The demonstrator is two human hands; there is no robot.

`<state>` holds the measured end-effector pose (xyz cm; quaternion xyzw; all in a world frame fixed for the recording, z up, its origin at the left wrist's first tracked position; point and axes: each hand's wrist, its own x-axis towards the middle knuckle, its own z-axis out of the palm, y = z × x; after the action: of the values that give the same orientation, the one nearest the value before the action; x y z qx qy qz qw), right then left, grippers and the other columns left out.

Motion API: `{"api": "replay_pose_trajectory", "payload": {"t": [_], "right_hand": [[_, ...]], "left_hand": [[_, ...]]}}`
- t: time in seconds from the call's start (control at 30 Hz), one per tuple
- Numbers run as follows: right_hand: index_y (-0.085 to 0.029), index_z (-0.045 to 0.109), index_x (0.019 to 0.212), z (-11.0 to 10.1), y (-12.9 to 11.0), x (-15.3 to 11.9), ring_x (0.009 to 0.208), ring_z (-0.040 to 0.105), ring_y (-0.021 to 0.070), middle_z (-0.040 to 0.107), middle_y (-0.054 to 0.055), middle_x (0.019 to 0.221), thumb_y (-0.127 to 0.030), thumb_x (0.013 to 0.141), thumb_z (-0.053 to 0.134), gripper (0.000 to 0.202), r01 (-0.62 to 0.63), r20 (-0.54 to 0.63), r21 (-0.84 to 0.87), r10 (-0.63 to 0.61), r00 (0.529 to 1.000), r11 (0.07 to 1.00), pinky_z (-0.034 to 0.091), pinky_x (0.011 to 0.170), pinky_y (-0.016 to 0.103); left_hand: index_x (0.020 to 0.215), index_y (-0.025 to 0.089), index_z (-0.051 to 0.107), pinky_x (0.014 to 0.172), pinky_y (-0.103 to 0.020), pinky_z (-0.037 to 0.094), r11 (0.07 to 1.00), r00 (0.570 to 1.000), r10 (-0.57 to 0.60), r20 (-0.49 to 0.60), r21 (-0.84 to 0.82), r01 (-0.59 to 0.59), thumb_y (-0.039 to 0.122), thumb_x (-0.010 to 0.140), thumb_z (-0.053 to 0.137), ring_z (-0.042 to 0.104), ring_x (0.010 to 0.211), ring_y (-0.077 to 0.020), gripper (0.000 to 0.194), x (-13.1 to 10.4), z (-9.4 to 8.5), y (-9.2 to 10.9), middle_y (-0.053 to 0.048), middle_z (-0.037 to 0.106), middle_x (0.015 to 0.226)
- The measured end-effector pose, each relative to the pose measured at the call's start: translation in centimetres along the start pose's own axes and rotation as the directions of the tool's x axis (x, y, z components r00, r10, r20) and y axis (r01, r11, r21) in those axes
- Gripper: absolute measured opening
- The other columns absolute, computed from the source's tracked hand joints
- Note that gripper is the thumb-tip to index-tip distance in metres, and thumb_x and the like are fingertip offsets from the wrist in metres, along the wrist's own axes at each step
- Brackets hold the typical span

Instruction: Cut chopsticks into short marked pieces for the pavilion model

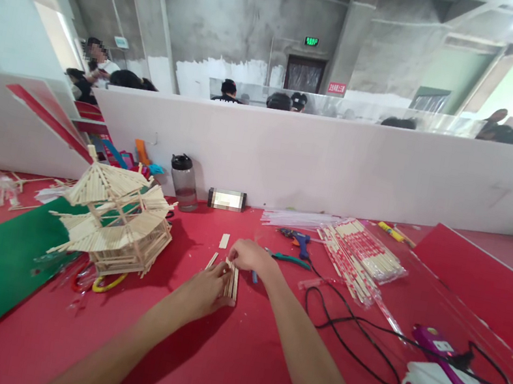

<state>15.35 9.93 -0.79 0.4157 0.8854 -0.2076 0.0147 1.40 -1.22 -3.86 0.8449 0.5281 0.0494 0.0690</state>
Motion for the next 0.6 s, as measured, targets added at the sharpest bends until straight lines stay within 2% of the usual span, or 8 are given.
{"api": "replay_pose_trajectory", "payload": {"t": [0.3, 0.43, 0.5, 0.6], "right_hand": [[-0.021, 0.075, 0.101, -0.1, 0.4, 0.0, 0.090, 0.069, 0.0162, 0.076, 0.003, 0.098, -0.008, 0.075, 0.059, 0.033, -0.001, -0.032, 0.018, 0.001, 0.999, 1.000, 0.044, 0.069, 0.017], [-0.021, 0.076, 0.100, 0.0, 0.4, 0.1, 0.093, 0.069, 0.0173, 0.076, 0.003, 0.099, -0.008, 0.075, 0.058, 0.033, 0.012, -0.038, 0.004, -0.012, 0.999, 1.000, 0.044, 0.071, 0.017], [-0.021, 0.076, 0.099, 0.0, 0.5, 0.1, 0.093, 0.069, 0.0174, 0.076, 0.004, 0.099, -0.007, 0.076, 0.057, 0.032, 0.006, -0.041, 0.001, -0.006, 0.999, 1.000, 0.045, 0.071, 0.018], [-0.021, 0.076, 0.097, 0.2, 0.6, 0.2, 0.094, 0.069, 0.0174, 0.075, 0.004, 0.100, -0.006, 0.076, 0.055, 0.033, 0.011, -0.054, 0.012, -0.010, 0.998, 1.000, 0.045, 0.073, 0.018]], "left_hand": [[0.125, 0.016, 0.054, 0.099, -0.042, 0.046, 0.995, 0.996, 0.082, 0.027, -0.056, -0.081, 0.046, 0.086, 0.059, 0.054, 0.116, -0.0305, 0.049, 0.5, 0.1, -1.9, -0.015, 0.052, 0.128], [0.131, 0.020, 0.049, 0.099, -0.039, 0.045, 0.989, 0.993, 0.102, 0.061, -0.110, -0.094, 0.050, 0.078, 0.067, 0.054, 0.118, -0.0303, 0.063, 0.3, -0.8, -3.2, -0.013, 0.048, 0.135], [0.132, 0.021, 0.048, 0.098, -0.038, 0.045, 0.989, 0.992, 0.104, 0.068, -0.111, -0.096, 0.049, 0.077, 0.069, 0.054, 0.118, -0.0298, 0.065, 0.2, -1.2, -3.7, -0.013, 0.051, 0.133], [0.128, 0.021, 0.051, 0.096, -0.038, 0.045, 0.992, 0.992, 0.100, 0.083, -0.084, -0.093, 0.047, 0.080, 0.066, 0.055, 0.115, -0.0288, 0.057, 0.2, -1.5, -4.0, -0.012, 0.058, 0.124]]}}
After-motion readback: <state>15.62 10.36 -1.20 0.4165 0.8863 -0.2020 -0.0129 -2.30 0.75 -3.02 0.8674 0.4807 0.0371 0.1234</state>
